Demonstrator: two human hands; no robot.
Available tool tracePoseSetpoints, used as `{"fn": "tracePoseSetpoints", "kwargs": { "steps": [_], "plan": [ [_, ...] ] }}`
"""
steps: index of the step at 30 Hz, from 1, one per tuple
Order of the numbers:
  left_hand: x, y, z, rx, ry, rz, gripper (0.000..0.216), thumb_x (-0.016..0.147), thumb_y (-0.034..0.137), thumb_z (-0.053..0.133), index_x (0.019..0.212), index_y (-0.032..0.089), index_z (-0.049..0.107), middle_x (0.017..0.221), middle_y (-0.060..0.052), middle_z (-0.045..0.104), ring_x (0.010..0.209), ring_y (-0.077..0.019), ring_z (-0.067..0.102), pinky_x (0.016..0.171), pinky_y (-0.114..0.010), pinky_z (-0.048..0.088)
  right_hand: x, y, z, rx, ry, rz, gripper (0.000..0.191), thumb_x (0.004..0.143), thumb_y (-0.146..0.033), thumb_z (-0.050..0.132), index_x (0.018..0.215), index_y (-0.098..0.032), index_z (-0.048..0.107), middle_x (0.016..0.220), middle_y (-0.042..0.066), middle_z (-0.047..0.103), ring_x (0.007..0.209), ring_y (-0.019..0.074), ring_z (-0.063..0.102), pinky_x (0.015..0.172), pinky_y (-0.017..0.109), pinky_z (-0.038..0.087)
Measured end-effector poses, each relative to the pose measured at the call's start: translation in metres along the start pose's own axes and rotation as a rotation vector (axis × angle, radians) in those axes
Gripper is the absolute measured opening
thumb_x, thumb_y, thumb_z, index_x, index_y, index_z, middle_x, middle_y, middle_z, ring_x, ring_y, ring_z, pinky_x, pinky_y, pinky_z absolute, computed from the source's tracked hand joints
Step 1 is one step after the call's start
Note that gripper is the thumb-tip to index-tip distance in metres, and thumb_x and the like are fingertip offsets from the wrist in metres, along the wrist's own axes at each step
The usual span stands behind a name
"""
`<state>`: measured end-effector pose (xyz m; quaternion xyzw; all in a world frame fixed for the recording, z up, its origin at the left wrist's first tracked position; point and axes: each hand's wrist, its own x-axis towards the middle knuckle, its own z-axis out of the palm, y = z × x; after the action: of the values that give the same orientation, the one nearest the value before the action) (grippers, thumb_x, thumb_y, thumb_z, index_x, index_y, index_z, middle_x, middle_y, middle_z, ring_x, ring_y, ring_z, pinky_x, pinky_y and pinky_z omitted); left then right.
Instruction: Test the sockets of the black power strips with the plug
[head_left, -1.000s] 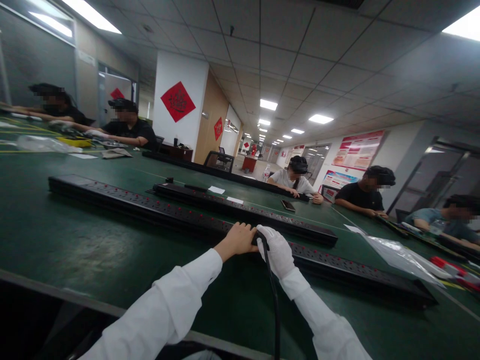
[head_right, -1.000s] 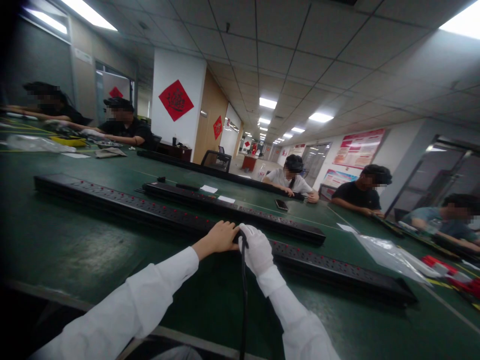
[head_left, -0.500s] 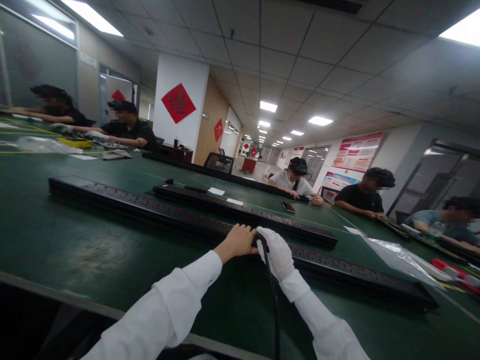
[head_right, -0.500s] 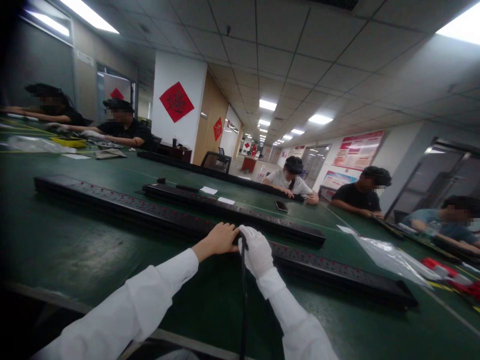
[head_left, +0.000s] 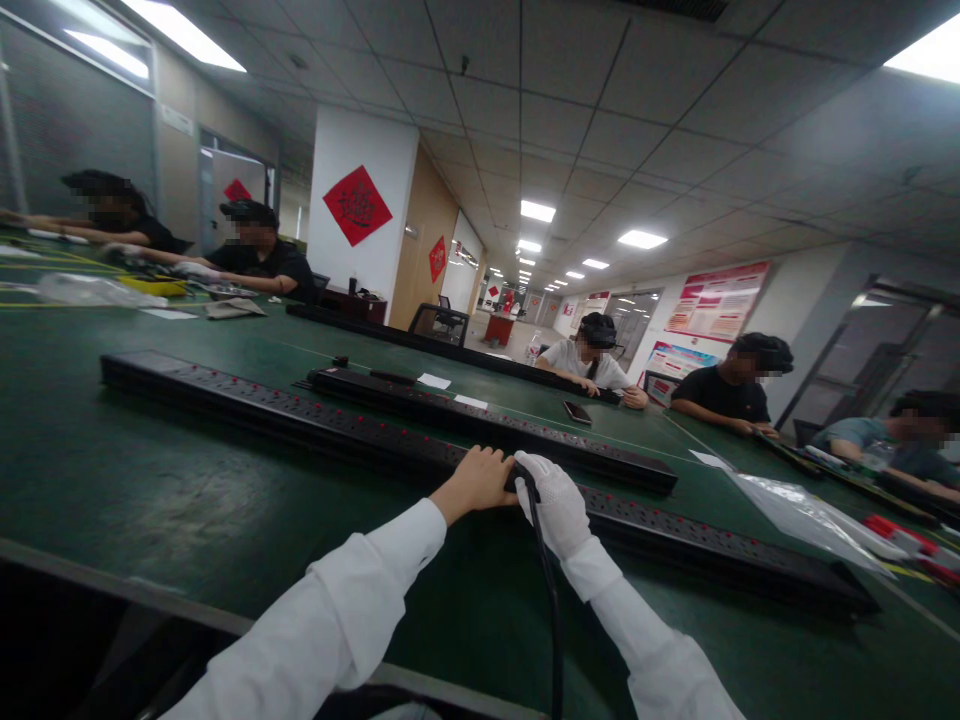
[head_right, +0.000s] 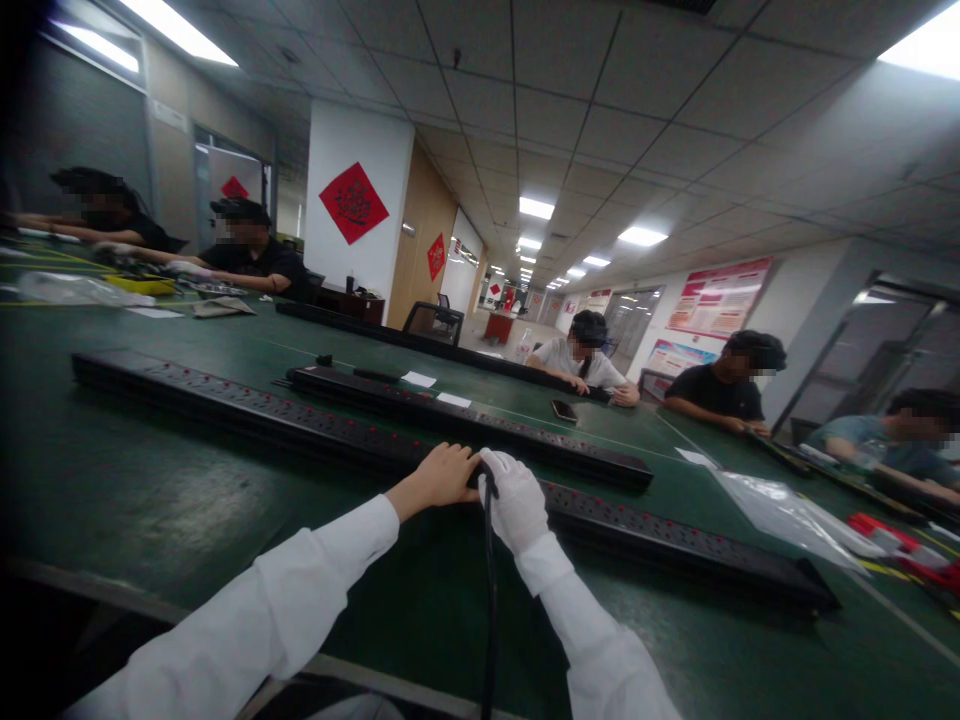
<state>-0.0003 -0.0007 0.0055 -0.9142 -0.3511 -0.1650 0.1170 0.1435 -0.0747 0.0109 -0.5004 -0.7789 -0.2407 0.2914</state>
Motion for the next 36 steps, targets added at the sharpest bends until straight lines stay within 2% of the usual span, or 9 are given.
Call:
{"fn": "tracePoseSetpoints", "kwargs": {
  "steps": [36],
  "plan": [
    [0.0010, 0.0007, -0.0026, -0.014, -0.025, -0.014, 0.060, 0.072, 0.064, 0.039, 0.107, 0.017, 0.050, 0.098, -0.013, 0.058, 0.086, -0.0274, 0.054, 0.073, -0.039, 0.036, 0.0007, -0.0003, -0.0009, 0.002, 0.017, -0.008, 0.038, 0.082, -0.024, 0.045, 0.120, -0.021, 0.046, 0.116, 0.007, 0.054, 0.103, 0.0191, 0.052, 0.090, 0.036, 0.042]
  ]
}}
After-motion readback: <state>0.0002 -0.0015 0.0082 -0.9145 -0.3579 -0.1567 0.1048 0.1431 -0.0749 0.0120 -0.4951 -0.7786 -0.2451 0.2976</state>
